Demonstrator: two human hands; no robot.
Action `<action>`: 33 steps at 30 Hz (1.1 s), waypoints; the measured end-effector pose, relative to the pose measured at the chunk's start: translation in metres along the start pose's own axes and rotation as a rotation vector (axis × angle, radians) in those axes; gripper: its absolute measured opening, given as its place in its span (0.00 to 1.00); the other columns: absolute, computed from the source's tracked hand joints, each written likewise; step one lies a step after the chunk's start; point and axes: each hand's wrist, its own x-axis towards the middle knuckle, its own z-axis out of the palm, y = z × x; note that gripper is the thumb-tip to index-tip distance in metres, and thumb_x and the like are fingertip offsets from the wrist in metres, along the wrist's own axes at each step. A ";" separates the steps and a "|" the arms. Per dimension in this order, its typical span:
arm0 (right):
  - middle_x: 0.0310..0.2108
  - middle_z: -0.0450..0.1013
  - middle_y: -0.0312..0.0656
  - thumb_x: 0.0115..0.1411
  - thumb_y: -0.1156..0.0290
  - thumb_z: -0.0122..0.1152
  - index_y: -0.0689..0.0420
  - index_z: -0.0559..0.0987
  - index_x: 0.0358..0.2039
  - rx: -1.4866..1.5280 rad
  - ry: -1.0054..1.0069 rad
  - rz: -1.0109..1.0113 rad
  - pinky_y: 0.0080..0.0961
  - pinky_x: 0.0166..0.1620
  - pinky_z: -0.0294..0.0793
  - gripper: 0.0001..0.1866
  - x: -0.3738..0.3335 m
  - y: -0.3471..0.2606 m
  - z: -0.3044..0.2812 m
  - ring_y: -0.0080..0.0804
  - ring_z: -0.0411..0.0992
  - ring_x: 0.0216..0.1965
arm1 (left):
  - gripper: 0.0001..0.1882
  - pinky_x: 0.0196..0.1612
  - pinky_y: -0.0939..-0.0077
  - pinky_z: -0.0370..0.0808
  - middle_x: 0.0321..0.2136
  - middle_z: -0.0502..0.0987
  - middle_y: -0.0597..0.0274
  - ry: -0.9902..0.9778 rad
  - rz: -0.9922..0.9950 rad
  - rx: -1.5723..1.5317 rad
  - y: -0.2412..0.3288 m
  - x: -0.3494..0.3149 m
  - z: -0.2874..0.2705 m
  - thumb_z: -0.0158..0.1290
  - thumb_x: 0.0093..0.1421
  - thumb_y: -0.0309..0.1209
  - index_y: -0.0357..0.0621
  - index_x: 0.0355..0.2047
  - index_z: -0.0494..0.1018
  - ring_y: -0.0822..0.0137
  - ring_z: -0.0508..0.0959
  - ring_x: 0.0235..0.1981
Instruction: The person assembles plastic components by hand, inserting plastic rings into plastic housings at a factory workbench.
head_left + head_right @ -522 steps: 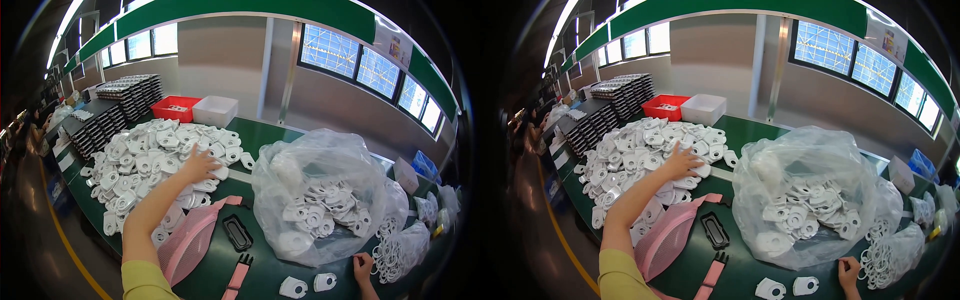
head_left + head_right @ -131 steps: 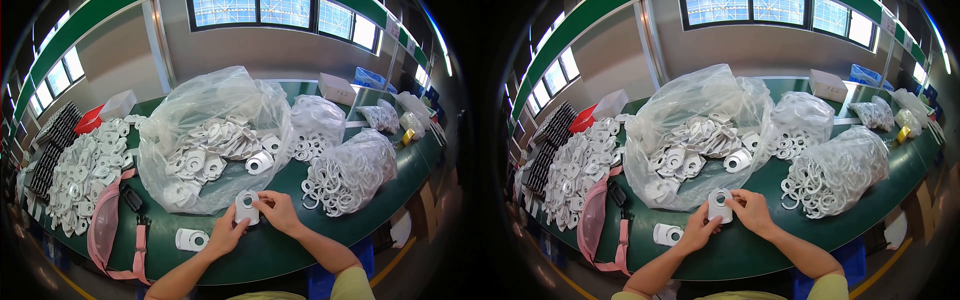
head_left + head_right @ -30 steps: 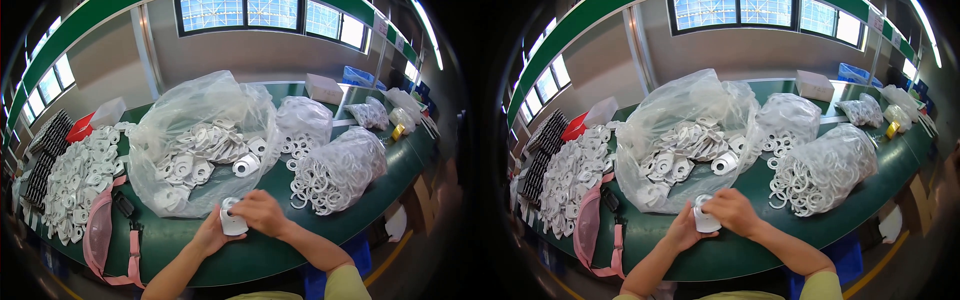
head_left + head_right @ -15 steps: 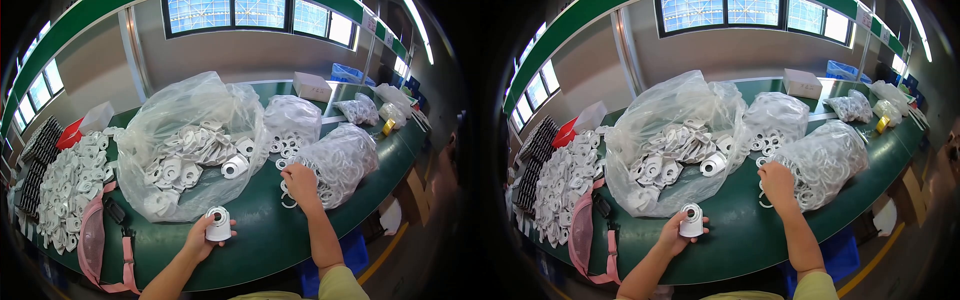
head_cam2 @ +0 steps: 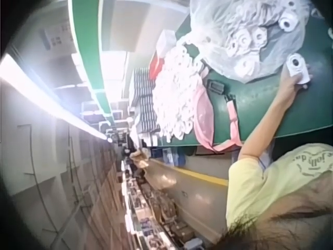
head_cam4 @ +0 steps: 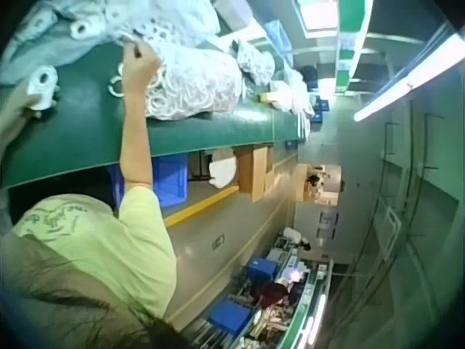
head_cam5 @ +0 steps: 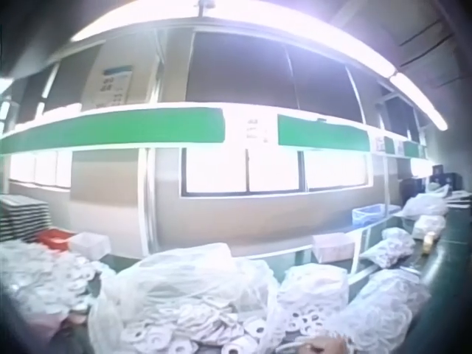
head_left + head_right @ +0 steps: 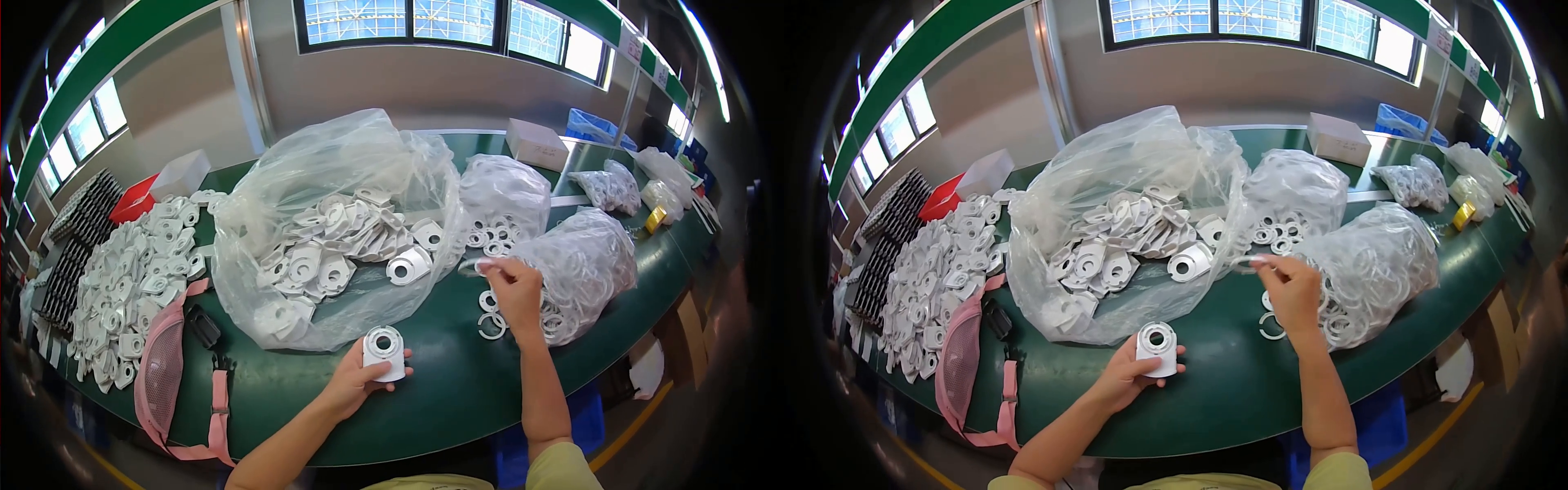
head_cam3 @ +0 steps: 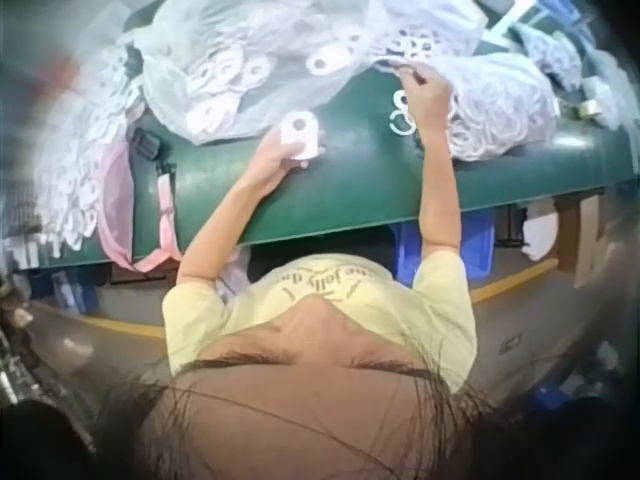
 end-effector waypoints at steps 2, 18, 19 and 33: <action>0.25 0.76 0.34 0.54 0.74 0.61 0.62 0.81 0.34 0.324 -0.252 0.203 0.15 0.22 0.62 0.08 -0.010 -0.007 0.013 0.11 0.66 0.22 | 0.25 0.35 0.77 0.75 0.49 0.70 0.48 -0.003 0.017 -0.006 -0.001 0.000 0.002 0.46 0.57 0.19 0.42 0.54 0.54 0.59 0.76 0.45; 0.28 0.76 0.39 0.56 0.75 0.60 0.66 0.77 0.42 0.764 -0.760 0.402 0.13 0.28 0.70 0.13 -0.048 -0.036 0.054 0.16 0.70 0.24 | 0.31 0.39 0.74 0.77 0.50 0.68 0.49 -0.067 -0.030 -0.032 -0.006 0.003 -0.002 0.44 0.56 0.19 0.44 0.60 0.51 0.55 0.75 0.47; 0.28 0.76 0.39 0.56 0.75 0.60 0.66 0.77 0.42 0.765 -0.761 0.402 0.13 0.28 0.70 0.13 -0.049 -0.037 0.055 0.16 0.70 0.24 | 0.31 0.39 0.74 0.77 0.50 0.68 0.49 -0.066 -0.031 -0.032 -0.006 0.002 -0.002 0.44 0.56 0.19 0.44 0.60 0.51 0.55 0.75 0.47; 0.32 0.72 0.36 0.54 0.75 0.62 0.62 0.80 0.35 0.435 -0.669 -0.051 0.14 0.30 0.70 0.08 -0.055 -0.040 0.056 0.19 0.71 0.30 | 0.24 0.28 0.81 0.75 0.45 0.72 0.52 -0.054 0.025 0.099 -0.009 0.000 -0.005 0.42 0.63 0.27 0.44 0.59 0.52 0.62 0.78 0.41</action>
